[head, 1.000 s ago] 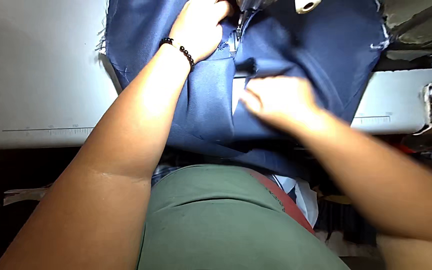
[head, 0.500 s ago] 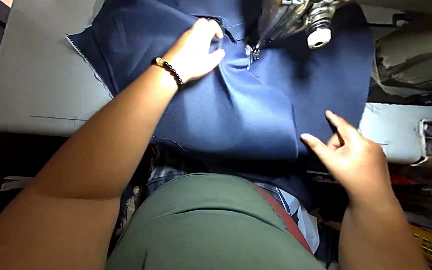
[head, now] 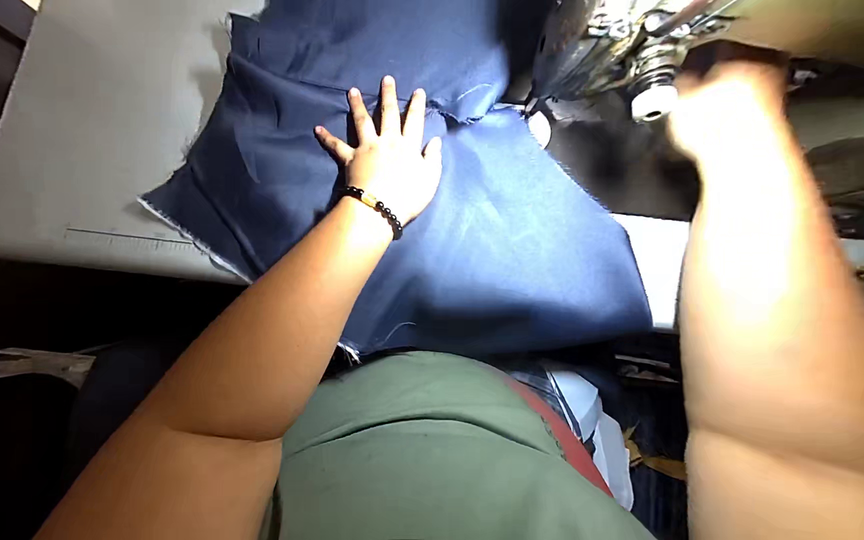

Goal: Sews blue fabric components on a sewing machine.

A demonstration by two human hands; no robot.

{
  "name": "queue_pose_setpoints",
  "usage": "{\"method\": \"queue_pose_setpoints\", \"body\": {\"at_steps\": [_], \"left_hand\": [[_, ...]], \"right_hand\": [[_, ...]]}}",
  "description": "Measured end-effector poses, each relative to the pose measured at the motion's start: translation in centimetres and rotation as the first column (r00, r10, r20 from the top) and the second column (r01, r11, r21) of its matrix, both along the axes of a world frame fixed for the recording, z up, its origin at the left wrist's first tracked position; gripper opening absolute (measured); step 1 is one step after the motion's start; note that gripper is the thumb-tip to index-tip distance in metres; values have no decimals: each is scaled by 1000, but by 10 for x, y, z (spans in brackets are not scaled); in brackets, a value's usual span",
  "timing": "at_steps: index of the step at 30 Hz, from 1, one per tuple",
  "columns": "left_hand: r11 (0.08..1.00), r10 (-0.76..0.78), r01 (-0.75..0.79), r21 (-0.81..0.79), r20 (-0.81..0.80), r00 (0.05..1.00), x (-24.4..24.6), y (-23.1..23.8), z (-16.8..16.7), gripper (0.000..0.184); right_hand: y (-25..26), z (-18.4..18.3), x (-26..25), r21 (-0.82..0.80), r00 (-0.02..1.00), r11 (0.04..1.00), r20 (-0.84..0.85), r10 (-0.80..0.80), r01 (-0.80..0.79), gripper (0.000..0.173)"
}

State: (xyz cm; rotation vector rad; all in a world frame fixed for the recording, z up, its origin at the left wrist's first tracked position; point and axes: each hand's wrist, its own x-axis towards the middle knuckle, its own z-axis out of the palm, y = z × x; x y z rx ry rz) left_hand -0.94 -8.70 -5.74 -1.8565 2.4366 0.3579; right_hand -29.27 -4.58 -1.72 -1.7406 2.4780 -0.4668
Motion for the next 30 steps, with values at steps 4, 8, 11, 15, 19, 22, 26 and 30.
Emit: {"method": "queue_pose_setpoints", "body": {"at_steps": [4, 8, 11, 15, 19, 22, 26, 30], "left_hand": [[986, -142, 131, 100, 108, 984, 6, -7, 26, 56], [862, -473, 484, -150, 101, 875, 36, -43, 27, 58], [809, -571, 560, -179, -12, 821, 55, -68, 2, 64], [862, -504, 497, -105, -51, 862, 57, -61, -6, 63], [892, -449, 446, -72, -32, 893, 70, -46, -3, 60], [938, -343, 342, -52, -16, 939, 76, -23, -2, 58], [993, -92, 82, 82, 129, 987, 44, 46, 26, 62], [943, -327, 332, -2, 164, 931, 32, 67, 42, 63]], "right_hand": [[113, -10, 37, -222, 712, 797, 360, 603, -562, 24], [233, -52, -13, 193, 698, 850, 672, 249, -489, 31], [256, -70, -12, 505, 806, 862, 525, -272, -38, 53], [244, -108, 35, 326, 508, 944, 806, -305, 51, 51], [216, -67, 44, 337, 427, 865, 889, -162, -372, 15], [168, -4, 15, 382, 708, 841, 706, 2, -383, 16], [68, 19, -26, 159, 990, 986, -138, -19, 41, 45], [17, 6, -25, 202, 973, 962, -176, -150, 185, 67]]}}
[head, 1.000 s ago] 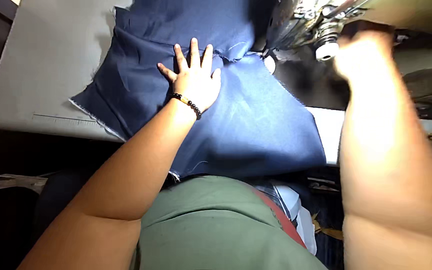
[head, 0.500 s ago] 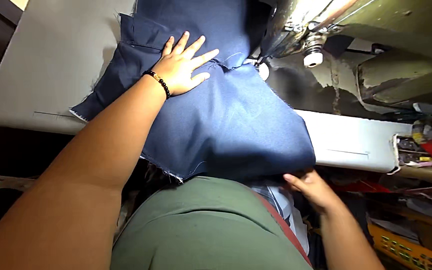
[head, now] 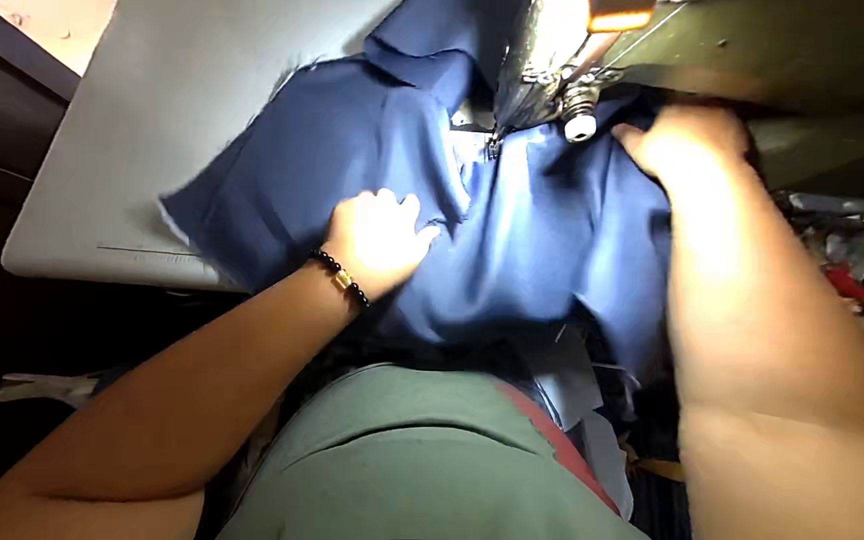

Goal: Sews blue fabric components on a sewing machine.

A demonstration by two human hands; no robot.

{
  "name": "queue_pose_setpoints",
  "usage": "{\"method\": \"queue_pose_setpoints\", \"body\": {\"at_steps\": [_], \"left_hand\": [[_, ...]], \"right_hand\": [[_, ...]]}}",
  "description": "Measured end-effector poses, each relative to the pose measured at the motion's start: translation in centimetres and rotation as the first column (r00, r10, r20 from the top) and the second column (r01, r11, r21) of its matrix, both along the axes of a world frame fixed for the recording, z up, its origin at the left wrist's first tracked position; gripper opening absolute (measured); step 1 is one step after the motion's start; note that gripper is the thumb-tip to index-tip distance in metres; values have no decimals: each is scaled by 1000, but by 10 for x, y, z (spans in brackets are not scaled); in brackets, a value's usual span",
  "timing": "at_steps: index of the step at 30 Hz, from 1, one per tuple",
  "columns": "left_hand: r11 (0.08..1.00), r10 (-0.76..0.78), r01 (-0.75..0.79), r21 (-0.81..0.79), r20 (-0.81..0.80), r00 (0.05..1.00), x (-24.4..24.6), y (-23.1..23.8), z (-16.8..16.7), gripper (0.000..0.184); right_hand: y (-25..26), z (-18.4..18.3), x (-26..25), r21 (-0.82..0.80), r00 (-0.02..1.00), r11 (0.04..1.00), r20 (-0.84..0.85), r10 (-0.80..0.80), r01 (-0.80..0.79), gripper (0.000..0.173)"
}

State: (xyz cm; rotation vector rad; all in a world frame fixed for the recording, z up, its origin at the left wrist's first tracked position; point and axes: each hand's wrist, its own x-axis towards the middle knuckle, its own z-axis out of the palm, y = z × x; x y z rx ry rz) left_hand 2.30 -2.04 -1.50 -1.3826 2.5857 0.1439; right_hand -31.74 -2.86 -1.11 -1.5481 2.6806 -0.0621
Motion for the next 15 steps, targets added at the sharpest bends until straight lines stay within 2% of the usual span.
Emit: {"method": "queue_pose_setpoints", "body": {"at_steps": [2, 3, 5, 7, 9, 11, 13, 15], "left_hand": [[976, -206, 188, -106, -190, 960, 11, -16, -31, 63], [974, -226, 217, -68, -216, 950, 14, -20, -44, 63], [987, -158, 156, -27, -238, 958, 14, -12, -58, 60], [999, -31, 34, 14, -163, 986, 4, 6, -52, 57], [999, 18, -14, 40, -112, 994, -6, 11, -41, 57], [996, -58, 41, -79, -224, 973, -11, -7, -36, 45], [974, -213, 168, -151, -361, 908, -14, -39, -31, 33], [943, -331, 294, -157, -360, 872, -17, -69, -23, 51]], "right_hand": [[-14, -9, 5, 36, 996, 998, 69, -50, 48, 55], [-19, -13, 7, 35, 996, 997, 66, -65, 63, 51], [-22, -12, 11, -2, 993, 995, 72, -98, 98, 47], [-19, -1, 12, -24, 991, 997, 120, -65, 69, 52], [-11, 8, 17, -74, 993, 997, 116, 8, 1, 56], [4, 12, 26, -171, 989, 982, 108, 102, -82, 56], [31, 14, 43, -254, 975, 960, 151, 160, -118, 51], [60, 1, 58, -304, 957, 946, 226, 182, -108, 44]]}}
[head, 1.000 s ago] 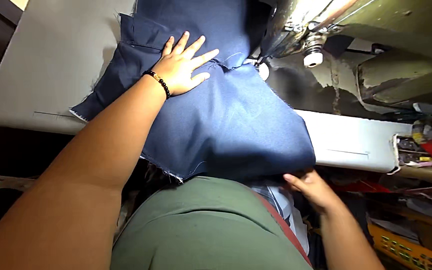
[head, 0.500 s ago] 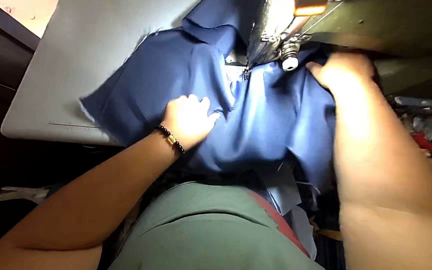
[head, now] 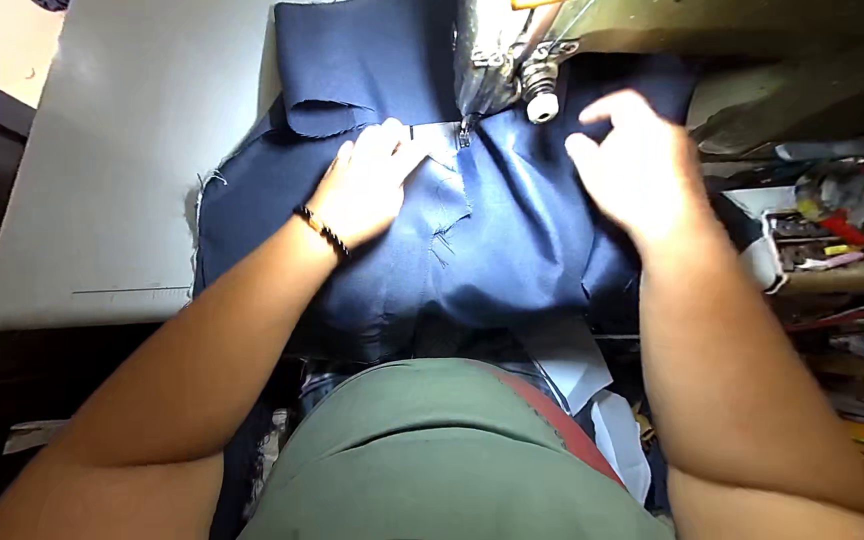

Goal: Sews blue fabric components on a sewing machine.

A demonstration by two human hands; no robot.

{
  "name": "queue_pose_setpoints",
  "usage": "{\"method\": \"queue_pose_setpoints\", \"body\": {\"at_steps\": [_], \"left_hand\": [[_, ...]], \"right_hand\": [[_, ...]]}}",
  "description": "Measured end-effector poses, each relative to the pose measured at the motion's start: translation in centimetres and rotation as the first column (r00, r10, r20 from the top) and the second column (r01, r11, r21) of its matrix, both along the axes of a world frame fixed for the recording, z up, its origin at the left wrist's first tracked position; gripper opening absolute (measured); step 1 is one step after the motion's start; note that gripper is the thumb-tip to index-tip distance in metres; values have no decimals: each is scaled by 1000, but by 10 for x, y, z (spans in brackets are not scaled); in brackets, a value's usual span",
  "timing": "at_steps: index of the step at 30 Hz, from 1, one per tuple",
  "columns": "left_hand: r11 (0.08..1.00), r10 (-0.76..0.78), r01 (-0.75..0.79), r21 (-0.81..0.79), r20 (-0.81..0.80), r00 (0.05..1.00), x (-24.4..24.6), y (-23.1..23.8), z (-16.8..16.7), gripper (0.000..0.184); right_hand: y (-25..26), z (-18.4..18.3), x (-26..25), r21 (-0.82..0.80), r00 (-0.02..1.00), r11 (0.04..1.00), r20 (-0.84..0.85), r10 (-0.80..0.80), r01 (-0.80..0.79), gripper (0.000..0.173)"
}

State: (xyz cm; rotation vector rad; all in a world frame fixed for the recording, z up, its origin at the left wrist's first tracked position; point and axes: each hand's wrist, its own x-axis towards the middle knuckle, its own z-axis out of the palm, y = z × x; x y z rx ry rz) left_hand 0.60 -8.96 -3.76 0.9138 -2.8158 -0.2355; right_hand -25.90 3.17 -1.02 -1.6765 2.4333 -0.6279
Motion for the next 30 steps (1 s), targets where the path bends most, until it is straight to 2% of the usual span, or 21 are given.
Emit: {"method": "queue_pose_setpoints", "body": {"at_steps": [1, 2, 4, 5, 7, 8, 9, 11, 13, 14, 16, 18, 19, 20, 22, 24, 26, 28, 30], "left_hand": [[999, -37, 38, -10, 41, 998, -3, -13, 3, 55], [998, -56, 56, 3, 95, 994, -6, -24, 5, 51], [999, -47, 47, 7, 158, 986, -9, -35, 6, 30], [999, -18, 21, -37, 97, 995, -8, -34, 5, 27], [983, 112, -134, -125, -166, 980, -6, -16, 0, 30], [971, 182, -214, -110, -247, 952, -3, -3, -5, 34], [955, 274, -294, -51, -239, 932, 0, 11, -10, 45], [907, 417, -414, 72, -20, 909, 7, 37, -25, 75], [858, 479, -505, 95, 205, 853, 5, 53, -29, 76], [839, 498, -536, 99, 261, 827, 2, 58, -29, 77], [816, 511, -568, 108, 324, 796, -3, 59, -22, 81], [857, 473, -509, 80, 268, 839, -3, 59, -18, 82], [902, 414, -428, 49, 176, 893, -1, 62, -21, 80], [944, 325, -328, 24, 85, 942, 2, 67, -25, 76], [992, 124, -124, 16, 25, 992, 4, 76, -36, 69], [999, -18, 13, 51, 87, 996, 4, 74, -43, 67], [991, -107, 96, 90, 124, 986, 4, 63, -42, 69], [982, -166, 150, 114, 150, 975, 4, 55, -39, 72], [975, -185, 155, 162, 190, 964, 1, 50, -25, 77]], "right_hand": [[11, -13, 6, 3, 1000, 1000, 26, -4, 4, 44], [20, -28, 9, 24, 999, 1000, 32, 1, -2, 44], [26, -55, 8, 21, 997, 999, -58, 42, -41, 44], [26, -61, 6, 15, 991, 998, -113, 66, -65, 43], [20, -60, 1, 45, 984, 993, -138, 116, -111, 42], [16, -58, -3, 70, 981, 989, -136, 137, -129, 43], [11, -56, -7, 86, 978, 985, -134, 158, -148, 43], [-3, -53, -18, 130, 968, 971, -129, 215, -198, 44], [-22, -53, -36, 127, 934, 949, -182, 308, -288, 43], [-32, -53, -49, 118, 908, 939, -242, 342, -322, 42], [-49, -45, -67, 157, 892, 952, -336, 303, -264, 44], [-57, -26, -63, 162, 924, 980, -344, 167, -117, 63], [-54, -22, -55, 125, 936, 990, -337, 103, -64, 63], [-47, -21, -46, 82, 949, 996, -312, 52, -28, 55], [-25, -35, -35, 49, 978, 999, -210, 7, 3, 47], [-6, -56, -34, 102, 988, 994, -151, -12, 27, 50], [1, -62, -46, 96, 989, 995, -146, 14, 0, 48], [6, -52, -50, 69, 989, 997, -142, 37, -27, 45], [11, -29, -38, -74, 989, 994, -128, 69, -79, 39]]}}
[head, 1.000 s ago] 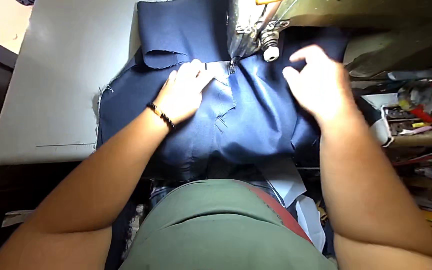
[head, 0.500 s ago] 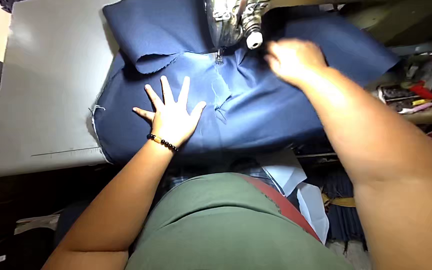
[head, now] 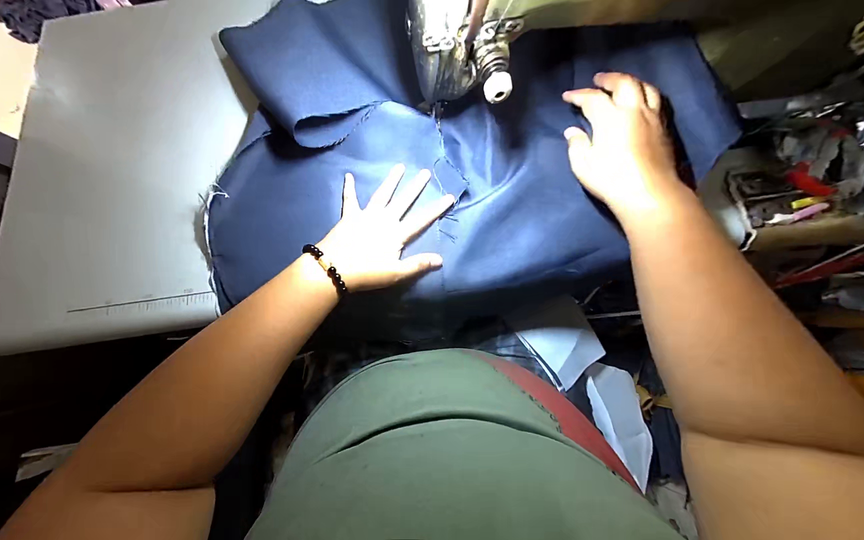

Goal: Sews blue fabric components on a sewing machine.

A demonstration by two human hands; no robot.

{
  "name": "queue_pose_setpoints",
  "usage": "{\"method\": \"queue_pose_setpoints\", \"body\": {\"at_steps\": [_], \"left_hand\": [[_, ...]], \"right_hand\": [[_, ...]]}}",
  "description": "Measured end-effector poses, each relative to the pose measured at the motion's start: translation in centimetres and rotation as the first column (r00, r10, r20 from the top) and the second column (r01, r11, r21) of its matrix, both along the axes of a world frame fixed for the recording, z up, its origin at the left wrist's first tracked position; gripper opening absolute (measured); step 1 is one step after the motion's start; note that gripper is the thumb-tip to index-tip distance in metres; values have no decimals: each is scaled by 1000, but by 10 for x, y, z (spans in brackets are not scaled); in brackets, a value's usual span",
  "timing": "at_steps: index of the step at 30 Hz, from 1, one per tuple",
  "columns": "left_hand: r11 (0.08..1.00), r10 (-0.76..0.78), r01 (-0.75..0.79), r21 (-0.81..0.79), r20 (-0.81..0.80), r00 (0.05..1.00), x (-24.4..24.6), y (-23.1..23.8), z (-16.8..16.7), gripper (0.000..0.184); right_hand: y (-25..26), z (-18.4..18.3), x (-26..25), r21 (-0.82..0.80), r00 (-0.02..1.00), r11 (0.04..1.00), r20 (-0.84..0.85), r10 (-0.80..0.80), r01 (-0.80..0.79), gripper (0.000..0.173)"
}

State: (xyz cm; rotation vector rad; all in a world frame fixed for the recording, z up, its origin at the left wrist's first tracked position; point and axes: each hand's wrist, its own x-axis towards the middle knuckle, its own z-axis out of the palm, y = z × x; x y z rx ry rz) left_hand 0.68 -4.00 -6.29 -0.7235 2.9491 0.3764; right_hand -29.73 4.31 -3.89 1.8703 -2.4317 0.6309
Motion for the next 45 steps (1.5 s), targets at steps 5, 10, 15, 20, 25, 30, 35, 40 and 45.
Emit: {"method": "queue_pose_setpoints", "body": {"at_steps": [5, 10, 15, 20, 25, 30, 35, 40, 45], "left_hand": [[1000, 19, -9, 29, -372, 928, -28, -18, 23, 40], [989, -31, 93, 118, -448, 893, -51, -53, 4, 38], [974, 23, 127, 185, -646, 763, -48, -59, -16, 25], [978, 77, 77, 192, -682, 727, -45, -55, -15, 22], [971, 21, 155, 182, -709, 705, -41, -59, -19, 22], [977, 9, 148, 156, -719, 695, -41, -61, -18, 27], [981, 19, 132, 140, -753, 658, -42, -60, -20, 31], [996, -34, 90, 25, -803, 595, -40, -58, -16, 33], [989, -134, 112, -94, -890, 436, -39, -58, -17, 28]], "right_hand": [[12, -1, 77, -365, 882, 911, 340, 325, -195, 22], [1, -30, 100, -228, 789, 968, 572, 224, -110, 14], [3, -28, 97, -160, 850, 974, 479, 219, -161, 28], [-12, -26, 117, -15, 941, 974, 255, 221, -224, 44], [-8, -22, 109, 100, 968, 972, 164, 193, -211, 31], [28, -15, 72, 141, 996, 987, 48, 72, -78, 30], [57, -14, 71, -89, 976, 985, 145, 161, -150, 27], [17, -17, 99, 24, 876, 882, 136, 463, -470, 32], [-54, -7, 86, 141, 717, 711, 278, 639, -689, 29]]}}
